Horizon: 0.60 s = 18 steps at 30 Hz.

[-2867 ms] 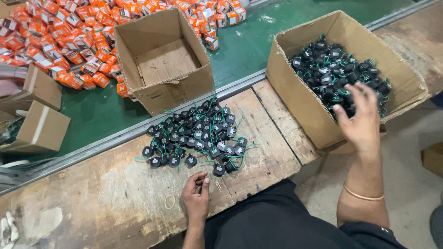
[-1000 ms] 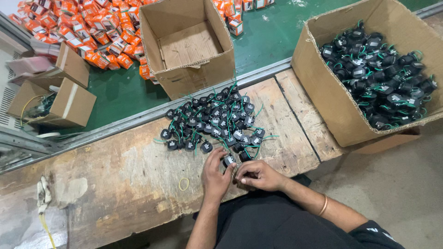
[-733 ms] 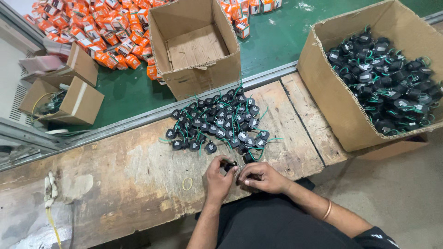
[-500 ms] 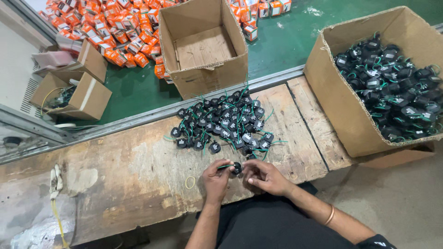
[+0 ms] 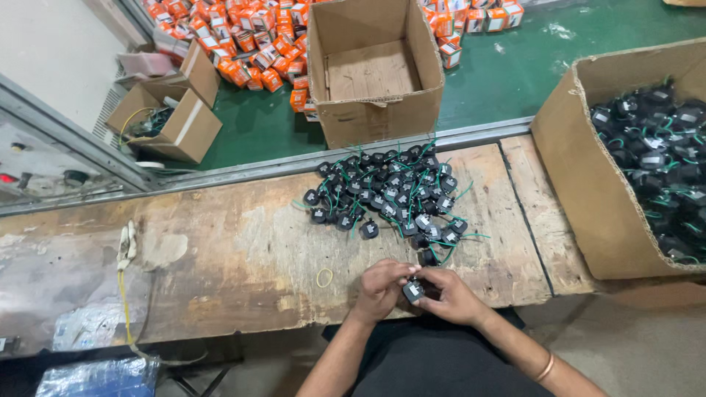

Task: The person picks up black wired electrical components from the workbench one at a time and places them into a large cardboard box beside the bench. They work through the pile of components, occasionally gathering scattered units closer before placing them in the box.

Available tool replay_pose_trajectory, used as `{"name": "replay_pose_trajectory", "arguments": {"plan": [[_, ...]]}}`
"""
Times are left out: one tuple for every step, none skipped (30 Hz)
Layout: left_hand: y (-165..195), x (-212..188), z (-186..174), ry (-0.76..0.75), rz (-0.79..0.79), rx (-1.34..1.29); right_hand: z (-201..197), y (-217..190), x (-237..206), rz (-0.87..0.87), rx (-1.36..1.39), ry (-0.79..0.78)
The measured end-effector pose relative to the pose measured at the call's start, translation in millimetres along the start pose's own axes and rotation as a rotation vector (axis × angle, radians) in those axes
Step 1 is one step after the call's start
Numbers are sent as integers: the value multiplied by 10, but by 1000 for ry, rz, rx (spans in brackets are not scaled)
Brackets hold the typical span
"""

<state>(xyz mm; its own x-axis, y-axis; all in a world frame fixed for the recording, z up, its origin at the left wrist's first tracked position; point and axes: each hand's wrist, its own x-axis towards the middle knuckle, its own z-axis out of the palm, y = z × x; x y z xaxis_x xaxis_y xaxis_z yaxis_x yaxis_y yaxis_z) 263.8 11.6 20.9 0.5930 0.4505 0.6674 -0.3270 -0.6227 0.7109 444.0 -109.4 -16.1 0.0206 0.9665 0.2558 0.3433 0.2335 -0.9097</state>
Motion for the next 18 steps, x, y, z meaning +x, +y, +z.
{"name": "replay_pose_trajectory", "arguments": {"plan": [[11, 15, -21, -41, 18, -32, 1, 15, -8, 57, 76, -3], [20, 27, -37, -54, 15, -41, 4, 27, -16, 114, 152, -7], [22, 37, -50, -68, 13, -49, 9, 36, -19, 171, 227, -11], [20, 41, -61, -81, 11, -57, 13, 43, -18, 185, 210, 12], [13, 42, -67, -77, 1, -56, 19, 45, -20, 200, 192, 36], [-7, 47, -67, -75, -8, -58, 23, 45, -15, 215, 173, 62], [-27, 43, -64, -75, -17, -62, 28, 45, -8, 187, 80, 87], [-46, 30, -59, -76, -62, -90, 30, 36, -4, 160, -13, 116], [-69, 16, -53, -78, -107, -120, 32, 22, -1, 133, -106, 146], [-88, -7, -43, -83, -154, -151, 39, 5, 3, 91, -158, 144], [-104, -32, -26, -61, -213, -180, 47, -14, 11, 50, -209, 142], [-122, -49, -8, -40, -272, -208, 52, -36, 20, 8, -260, 141], [-139, -60, 2, -19, -329, -235, 51, -60, 27, -5, -256, 132], [-149, -71, 6, -22, -312, -242, 50, -86, 34, -20, -251, 123], [-157, -76, 10, -25, -293, -248, 48, -109, 48, -36, -246, 116], [-162, -73, 11, -29, -274, -253, 47, -131, 63, -39, -244, 122], [-162, -69, 12, -32, -267, -232, 50, -154, 69, -40, -241, 126], [-158, -63, 15, -36, -262, -211, 54, -175, 71, -40, -237, 130]]}}
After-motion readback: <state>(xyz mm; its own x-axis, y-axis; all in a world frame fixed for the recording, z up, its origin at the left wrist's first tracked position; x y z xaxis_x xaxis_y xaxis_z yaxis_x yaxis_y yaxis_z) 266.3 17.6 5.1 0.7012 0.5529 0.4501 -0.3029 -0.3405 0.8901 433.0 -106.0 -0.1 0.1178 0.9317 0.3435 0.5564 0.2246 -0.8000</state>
